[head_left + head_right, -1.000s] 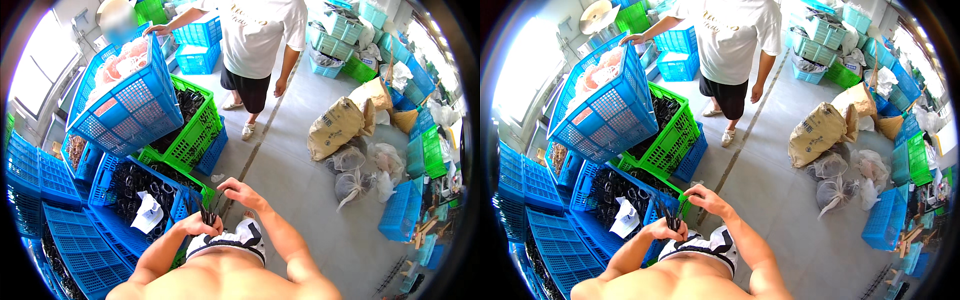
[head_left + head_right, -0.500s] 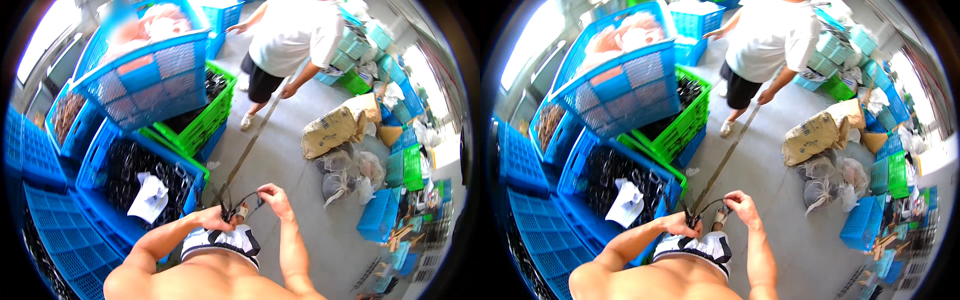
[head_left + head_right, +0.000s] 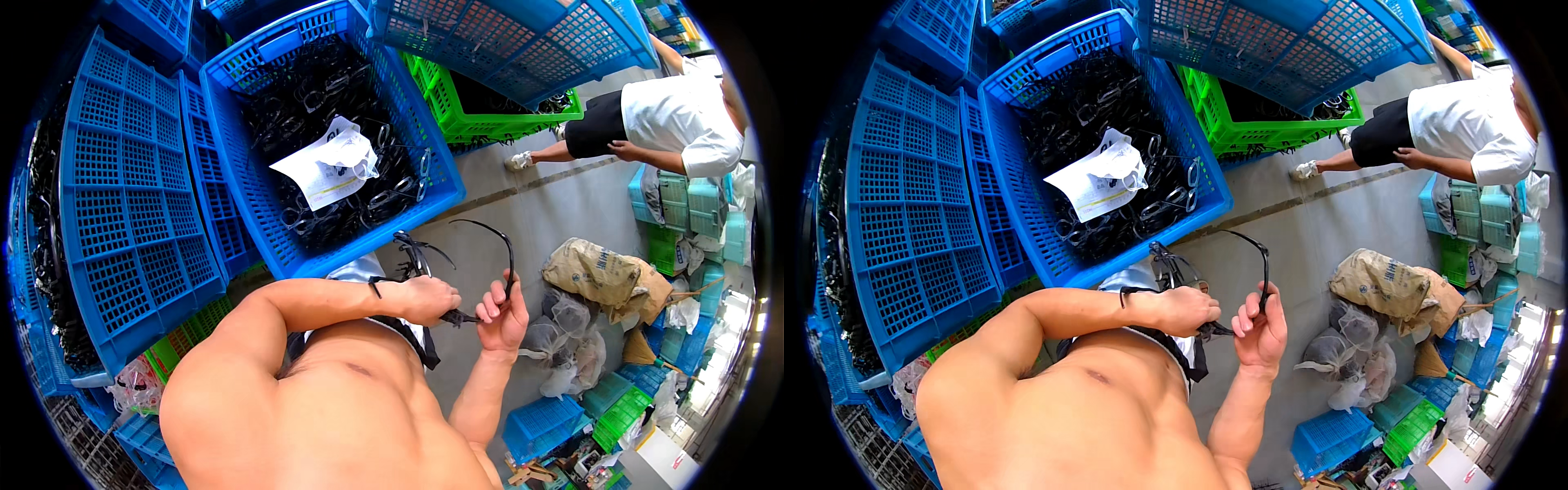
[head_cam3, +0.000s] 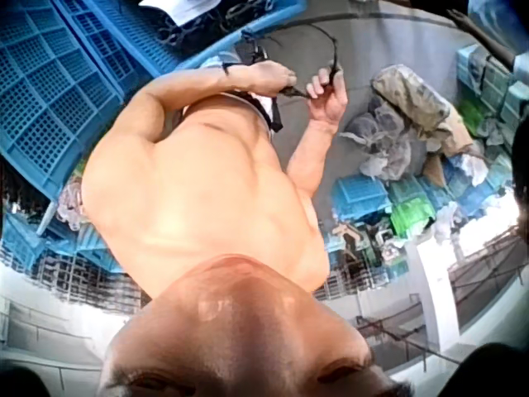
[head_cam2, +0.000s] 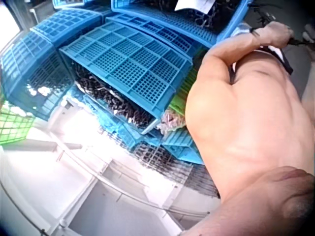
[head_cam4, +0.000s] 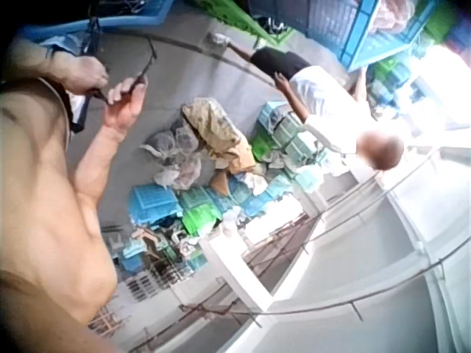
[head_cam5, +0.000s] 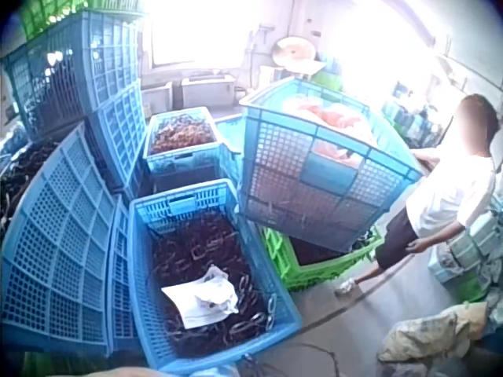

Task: The person sits on the floor and repeatedly picks black wire pieces from a green bin, then threads and hooks them onto a multi-tiered metal rack. The person also walks to a stack of blue crates, picks up a paper, and returns to the rack to continue attaching wire pieces.

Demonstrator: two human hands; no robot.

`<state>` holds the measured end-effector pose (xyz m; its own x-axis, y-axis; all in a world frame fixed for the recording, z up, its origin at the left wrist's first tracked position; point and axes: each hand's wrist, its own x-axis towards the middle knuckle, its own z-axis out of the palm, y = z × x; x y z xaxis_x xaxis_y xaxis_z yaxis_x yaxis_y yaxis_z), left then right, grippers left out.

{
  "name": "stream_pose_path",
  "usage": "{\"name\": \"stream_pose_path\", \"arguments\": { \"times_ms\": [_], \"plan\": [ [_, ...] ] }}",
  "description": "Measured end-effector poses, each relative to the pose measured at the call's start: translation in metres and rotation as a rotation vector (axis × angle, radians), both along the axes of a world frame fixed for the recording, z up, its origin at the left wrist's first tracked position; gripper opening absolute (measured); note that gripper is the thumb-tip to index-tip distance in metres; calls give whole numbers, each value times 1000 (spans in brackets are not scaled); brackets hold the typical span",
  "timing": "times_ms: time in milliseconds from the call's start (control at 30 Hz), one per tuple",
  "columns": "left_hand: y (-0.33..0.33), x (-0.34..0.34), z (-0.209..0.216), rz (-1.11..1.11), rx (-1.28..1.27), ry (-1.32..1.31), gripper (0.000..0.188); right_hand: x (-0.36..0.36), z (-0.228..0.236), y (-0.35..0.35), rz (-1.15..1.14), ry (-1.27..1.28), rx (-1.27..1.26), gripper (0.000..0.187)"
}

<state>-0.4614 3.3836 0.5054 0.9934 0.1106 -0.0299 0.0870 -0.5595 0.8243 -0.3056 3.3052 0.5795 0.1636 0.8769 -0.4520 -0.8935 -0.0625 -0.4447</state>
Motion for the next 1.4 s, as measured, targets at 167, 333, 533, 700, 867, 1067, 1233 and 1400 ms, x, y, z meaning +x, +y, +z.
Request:
{"name": "stream_pose_path", "arguments": {
  "times_ms": [167, 333, 533, 700, 867, 1067, 1233, 1400],
  "plan": [
    [13, -1, -15, 23, 91, -101, 19, 18, 25, -10, 20, -30, 11, 30],
    [22, -3, -10, 56, -399, 20, 20, 23, 62, -52, -174, -67, 31, 30],
    [18, 46, 33, 65, -1150, 219, 33, 1, 68, -118, -476, -464, -151, 29],
    [-42, 108, 65, -73, -1581, 341, 47, -17, 54, -168, -364, -608, -213, 34],
    [-138, 161, 66, -246, -1471, 573, 30, -27, 25, -266, -425, -683, -178, 21],
    [-287, 196, 65, -113, -1332, 823, 23, -21, 1, -400, -408, -812, -302, 14],
    [-404, 226, 61, -216, -1335, 843, 27, -17, -16, -517, -509, -826, -493, 26],
    [-525, 275, 53, -294, -1282, 925, 20, 1, -33, -608, -772, -578, -437, 23]
  ]
}}
